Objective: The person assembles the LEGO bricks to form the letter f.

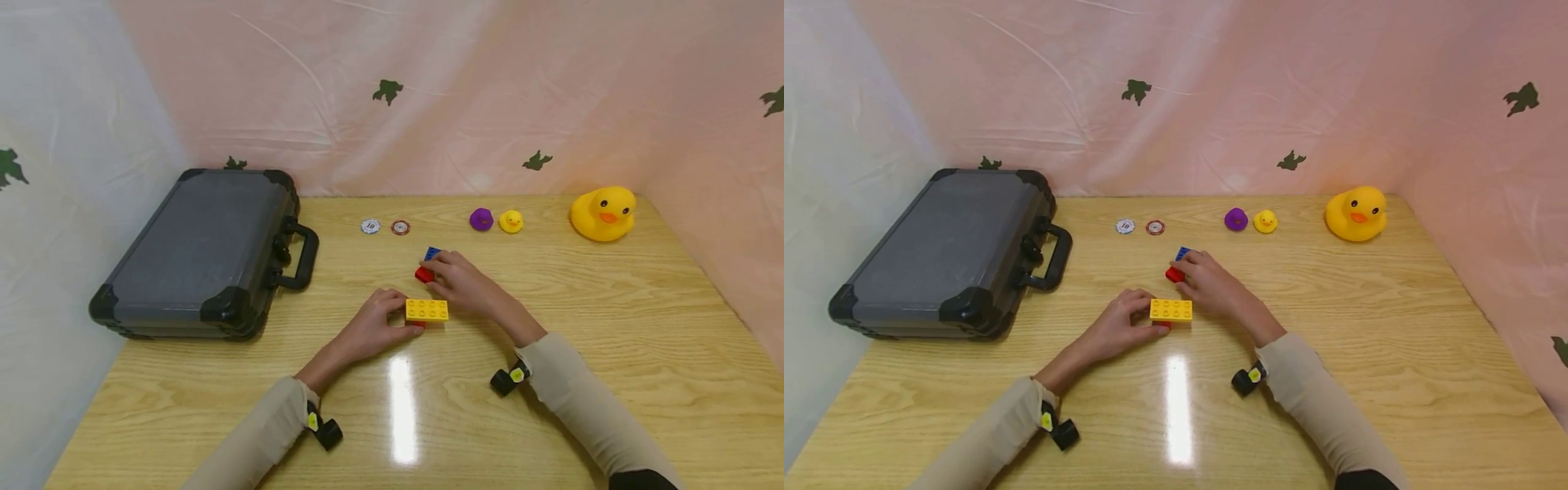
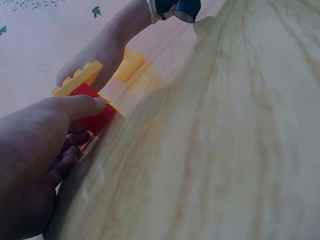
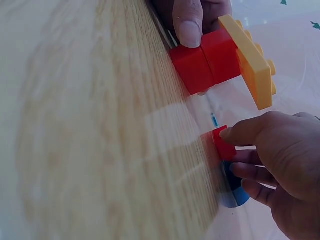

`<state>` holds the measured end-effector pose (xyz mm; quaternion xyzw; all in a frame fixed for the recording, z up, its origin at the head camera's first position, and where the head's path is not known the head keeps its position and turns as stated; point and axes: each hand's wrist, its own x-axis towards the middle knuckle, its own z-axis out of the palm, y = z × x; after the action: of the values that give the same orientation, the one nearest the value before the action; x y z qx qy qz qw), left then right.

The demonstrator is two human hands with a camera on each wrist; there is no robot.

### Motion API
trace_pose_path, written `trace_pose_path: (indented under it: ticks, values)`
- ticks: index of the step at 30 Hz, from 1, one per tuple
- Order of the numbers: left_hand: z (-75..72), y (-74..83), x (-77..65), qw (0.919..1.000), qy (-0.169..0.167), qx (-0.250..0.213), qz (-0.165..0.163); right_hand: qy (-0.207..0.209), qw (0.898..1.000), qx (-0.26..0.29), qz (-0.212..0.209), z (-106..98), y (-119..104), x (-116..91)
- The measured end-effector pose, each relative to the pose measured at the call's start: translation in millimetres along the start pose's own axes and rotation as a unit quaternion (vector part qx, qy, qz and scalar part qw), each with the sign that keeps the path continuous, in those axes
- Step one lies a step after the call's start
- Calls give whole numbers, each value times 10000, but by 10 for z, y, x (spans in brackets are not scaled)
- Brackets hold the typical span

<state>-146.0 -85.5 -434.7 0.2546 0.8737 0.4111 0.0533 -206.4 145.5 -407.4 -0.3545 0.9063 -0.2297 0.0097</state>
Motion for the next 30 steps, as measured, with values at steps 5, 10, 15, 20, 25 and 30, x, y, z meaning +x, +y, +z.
trace_pose_path:
  ticks: [5, 10, 15, 20, 25, 30]
  values:
    - [2, 4, -3, 10000, 20, 18, 30, -18, 10000, -77, -13, -4, -13, 3]
    - [7, 0, -5, 9999, 94, 26, 95, -23, 9999, -91, -46, -1, -4, 6]
    - [9, 0, -12, 9999, 107, 8, 59, -72, 10000, -16, 27, 5, 4, 8]
    - [10, 12, -16, 10000, 58, -21, -62, -123, 9996, 161, 173, -7, -2, 1]
    - [16, 7, -12, 10000, 86, -1, -21, -5, 9990, 376, 245, -35, -6, -26]
    - [17, -7, -5, 10000, 77, 28, 30, 243, 9981, 537, 167, -80, -14, -93]
